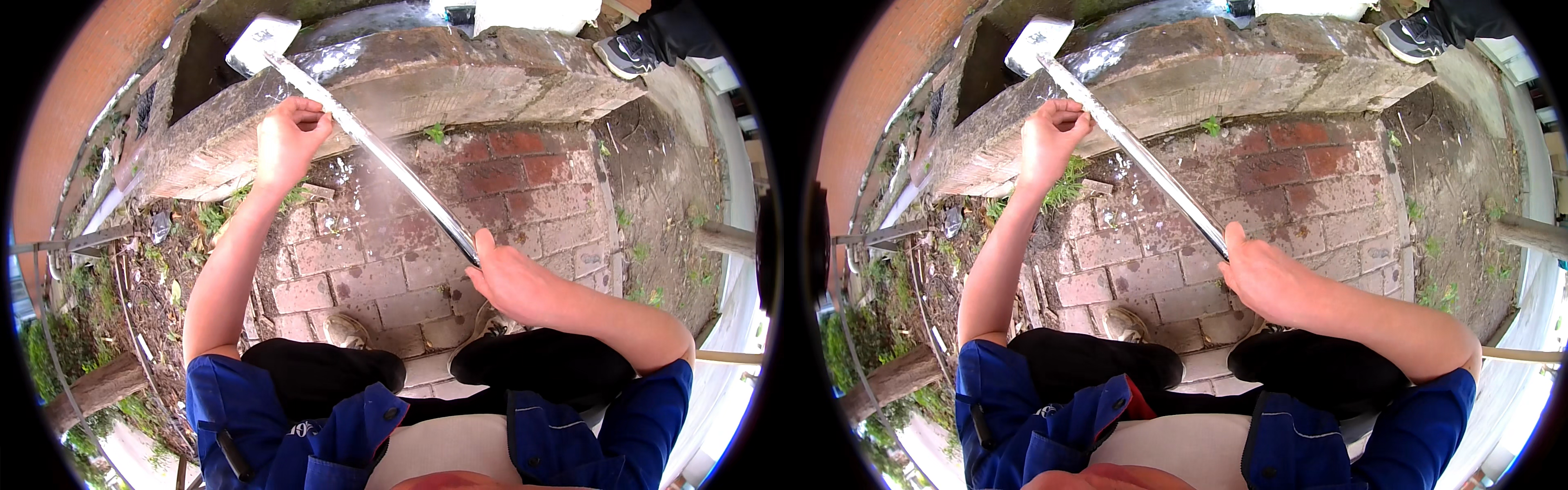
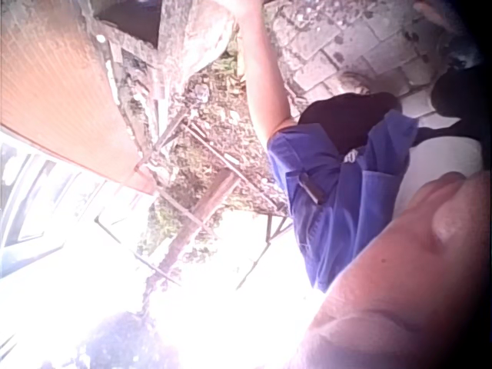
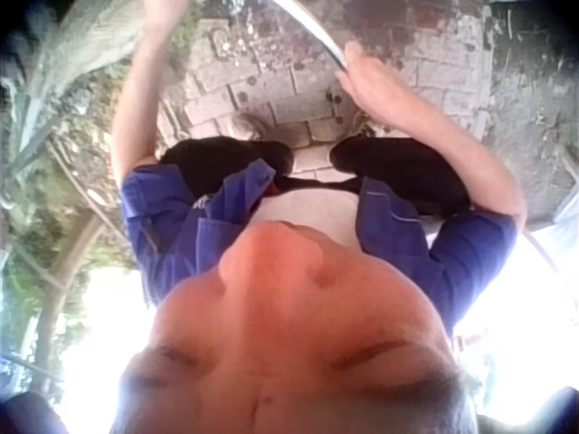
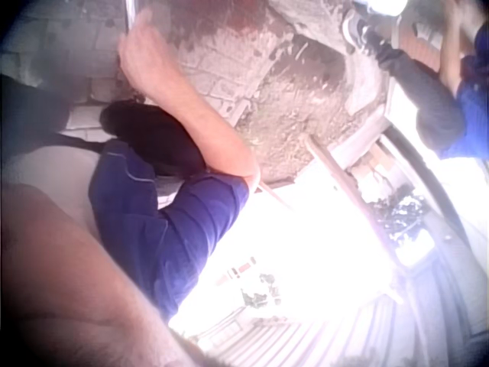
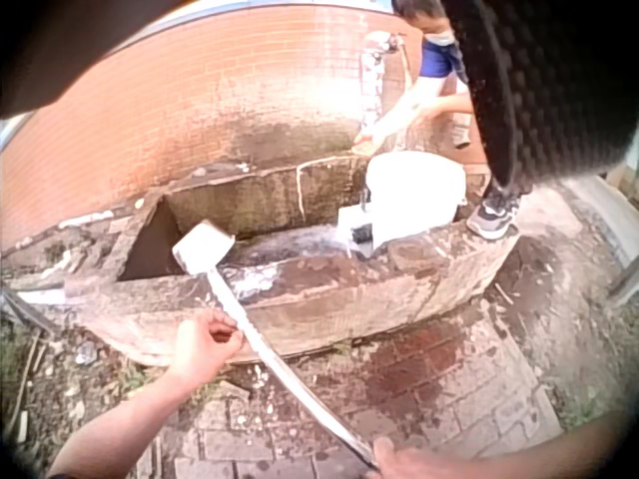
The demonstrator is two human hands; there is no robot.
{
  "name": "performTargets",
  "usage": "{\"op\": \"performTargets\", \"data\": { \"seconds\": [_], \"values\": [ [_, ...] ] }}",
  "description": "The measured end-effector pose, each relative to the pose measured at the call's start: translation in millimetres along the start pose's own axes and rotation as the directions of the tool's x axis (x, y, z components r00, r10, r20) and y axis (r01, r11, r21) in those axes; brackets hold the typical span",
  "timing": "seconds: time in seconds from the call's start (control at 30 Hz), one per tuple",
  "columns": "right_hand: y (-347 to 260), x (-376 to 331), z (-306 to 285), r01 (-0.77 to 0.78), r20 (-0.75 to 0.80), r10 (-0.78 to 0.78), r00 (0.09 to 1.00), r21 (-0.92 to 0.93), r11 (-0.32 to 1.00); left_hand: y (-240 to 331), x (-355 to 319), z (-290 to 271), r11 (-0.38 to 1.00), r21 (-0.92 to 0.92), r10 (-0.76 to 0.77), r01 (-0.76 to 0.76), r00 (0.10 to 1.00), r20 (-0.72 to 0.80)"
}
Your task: The person uses a long-handled metal scoop to remove debris and water from a concrete drainage channel. A second person assists by pouring water from a white bucket into the channel to help flush out the debris.
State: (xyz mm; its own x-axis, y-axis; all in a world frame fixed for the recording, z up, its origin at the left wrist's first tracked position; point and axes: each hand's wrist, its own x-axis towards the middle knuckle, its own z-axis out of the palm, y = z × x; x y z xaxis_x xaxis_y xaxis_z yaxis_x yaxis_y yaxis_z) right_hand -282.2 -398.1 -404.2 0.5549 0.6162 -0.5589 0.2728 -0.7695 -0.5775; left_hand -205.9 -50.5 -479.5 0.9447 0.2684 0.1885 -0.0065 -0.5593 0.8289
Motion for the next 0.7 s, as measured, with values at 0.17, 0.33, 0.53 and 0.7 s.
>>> {"op": "performTargets", "data": {
  "seconds": [0.17,0.33,0.53,0.7],
  "values": [
    [-4.4,0.1,4.6,-0.005,0.004,0.005,1.000,-0.022,1.000,2.3,-4.3,7.4,0.999,0.036,-0.032,0.035,0.995,-0.096],
    [0.1,3.1,9.5,0.013,-0.035,-0.016,0.999,-0.089,0.996,0.4,-7.2,18.9,0.987,-0.042,-0.159,0.154,0.971,-0.178],
    [-0.2,3.6,10.6,-0.016,-0.030,0.013,0.999,-0.108,0.994,9.9,-12.0,24.8,0.941,-0.228,-0.289,0.251,0.945,-0.153],
    [1.5,6.0,11.6,-0.063,-0.061,0.052,0.997,-0.185,0.981,11.6,-16.1,25.3,0.803,-0.526,-0.350,0.281,0.936,-0.033]
  ]
}}
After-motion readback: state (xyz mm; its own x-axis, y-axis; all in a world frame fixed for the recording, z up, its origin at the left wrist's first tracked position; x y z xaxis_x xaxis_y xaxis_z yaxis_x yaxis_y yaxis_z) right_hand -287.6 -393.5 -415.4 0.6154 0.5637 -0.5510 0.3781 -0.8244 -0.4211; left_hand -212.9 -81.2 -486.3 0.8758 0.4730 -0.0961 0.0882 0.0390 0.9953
